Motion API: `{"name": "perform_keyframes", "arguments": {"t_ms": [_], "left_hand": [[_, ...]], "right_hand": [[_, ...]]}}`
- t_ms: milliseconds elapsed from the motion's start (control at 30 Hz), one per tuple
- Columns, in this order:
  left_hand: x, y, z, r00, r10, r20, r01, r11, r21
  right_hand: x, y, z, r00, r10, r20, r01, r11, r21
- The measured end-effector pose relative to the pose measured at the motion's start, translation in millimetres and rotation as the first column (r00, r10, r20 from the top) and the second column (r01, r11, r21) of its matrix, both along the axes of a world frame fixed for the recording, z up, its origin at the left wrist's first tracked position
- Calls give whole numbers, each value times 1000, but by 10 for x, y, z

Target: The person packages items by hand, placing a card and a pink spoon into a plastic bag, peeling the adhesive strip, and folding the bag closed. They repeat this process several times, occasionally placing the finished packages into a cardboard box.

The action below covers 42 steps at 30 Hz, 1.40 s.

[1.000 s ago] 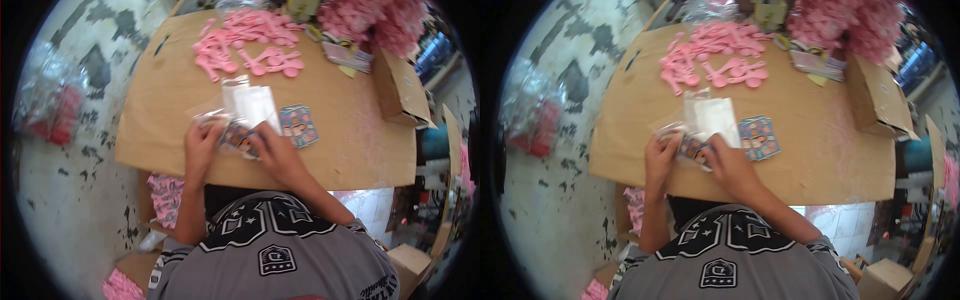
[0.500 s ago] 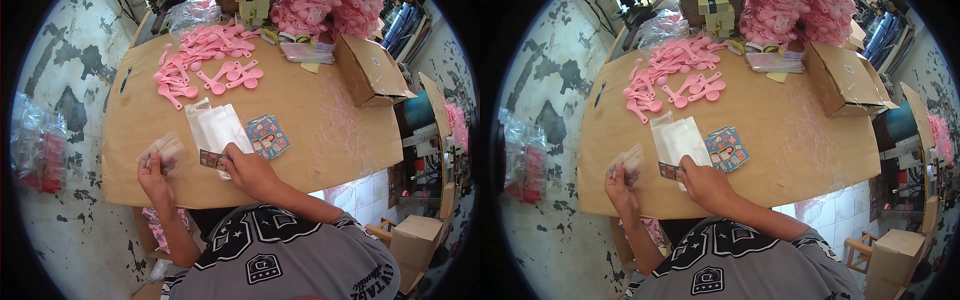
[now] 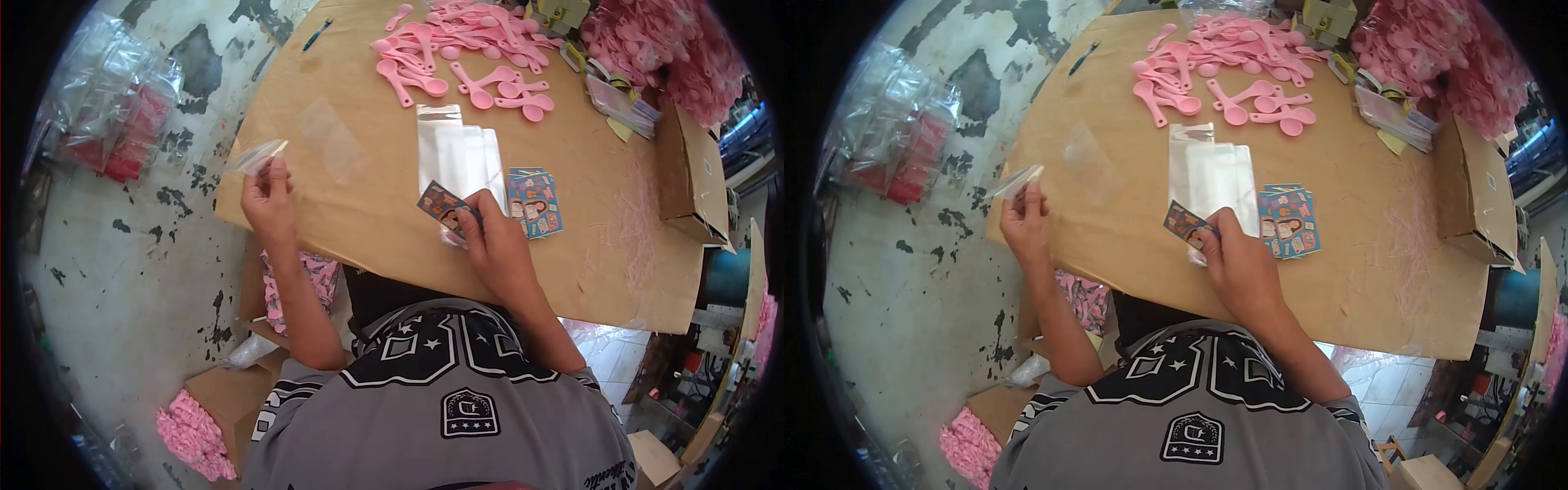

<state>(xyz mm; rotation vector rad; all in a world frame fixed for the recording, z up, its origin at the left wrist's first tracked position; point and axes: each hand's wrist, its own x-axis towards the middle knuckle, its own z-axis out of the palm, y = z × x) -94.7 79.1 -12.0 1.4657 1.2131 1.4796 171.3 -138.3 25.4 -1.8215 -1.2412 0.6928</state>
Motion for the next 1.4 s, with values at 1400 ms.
{"name": "perform_keyframes", "arguments": {"t_ms": [1400], "left_hand": [[1714,-1220,305,560,-525,641,760,634,-145]], "right_hand": [[394,-130,26,761,-44,-647,291,915,280]]}}
